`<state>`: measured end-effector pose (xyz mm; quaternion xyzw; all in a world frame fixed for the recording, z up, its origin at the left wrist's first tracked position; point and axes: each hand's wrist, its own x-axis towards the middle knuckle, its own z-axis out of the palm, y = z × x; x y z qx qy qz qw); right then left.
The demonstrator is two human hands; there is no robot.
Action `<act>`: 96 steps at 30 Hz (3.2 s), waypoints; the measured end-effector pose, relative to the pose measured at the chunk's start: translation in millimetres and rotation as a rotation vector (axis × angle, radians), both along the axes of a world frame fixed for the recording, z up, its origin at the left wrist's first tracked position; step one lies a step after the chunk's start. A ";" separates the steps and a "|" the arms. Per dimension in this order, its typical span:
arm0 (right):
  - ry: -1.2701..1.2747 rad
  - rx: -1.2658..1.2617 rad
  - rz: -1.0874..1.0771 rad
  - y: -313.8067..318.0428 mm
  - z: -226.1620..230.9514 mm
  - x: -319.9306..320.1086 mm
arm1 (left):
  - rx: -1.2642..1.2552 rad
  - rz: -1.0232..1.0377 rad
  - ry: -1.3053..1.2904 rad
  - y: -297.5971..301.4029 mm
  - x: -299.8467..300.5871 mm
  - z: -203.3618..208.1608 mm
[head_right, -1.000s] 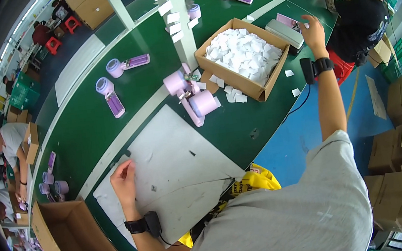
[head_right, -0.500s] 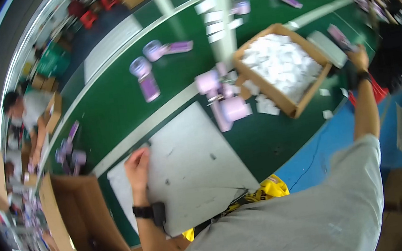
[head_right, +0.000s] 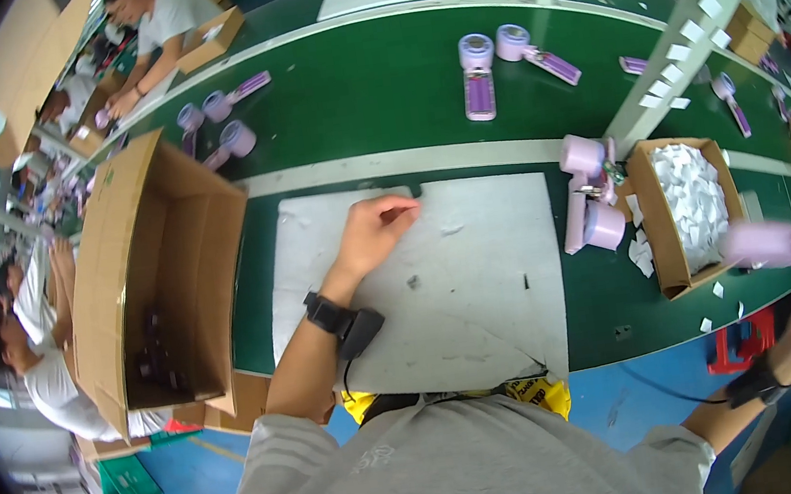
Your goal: The person assembles a handheld fan by connecting a circuit board to the motor wires, inserting a battery into the handle, and testing the device. After placing the unit into a box, they pick up a new housing to repeat the process.
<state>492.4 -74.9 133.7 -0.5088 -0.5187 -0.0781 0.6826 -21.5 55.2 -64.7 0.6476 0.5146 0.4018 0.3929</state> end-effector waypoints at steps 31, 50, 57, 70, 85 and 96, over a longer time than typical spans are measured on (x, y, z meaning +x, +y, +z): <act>-0.255 -0.698 1.043 105.1 -188.8 -296.8 | 0.091 -0.196 0.003 -24.7 1.7 39.6; -0.535 -1.075 1.448 155.9 -33.8 -346.7 | 0.018 -0.207 0.159 -14.5 20.5 29.7; -0.581 -1.315 1.310 271.4 -62.7 -390.9 | 0.031 0.024 0.297 -8.3 18.2 46.3; -0.920 -0.980 1.295 362.3 -141.0 -497.8 | 0.032 -0.062 0.007 -1.5 20.5 33.4; 0.270 -0.774 1.281 253.7 -15.0 -272.6 | 0.077 -0.087 -0.014 10.3 9.1 27.0; -0.159 -1.190 0.511 124.0 -104.7 -175.8 | 0.064 -0.088 -0.025 1.2 11.6 27.5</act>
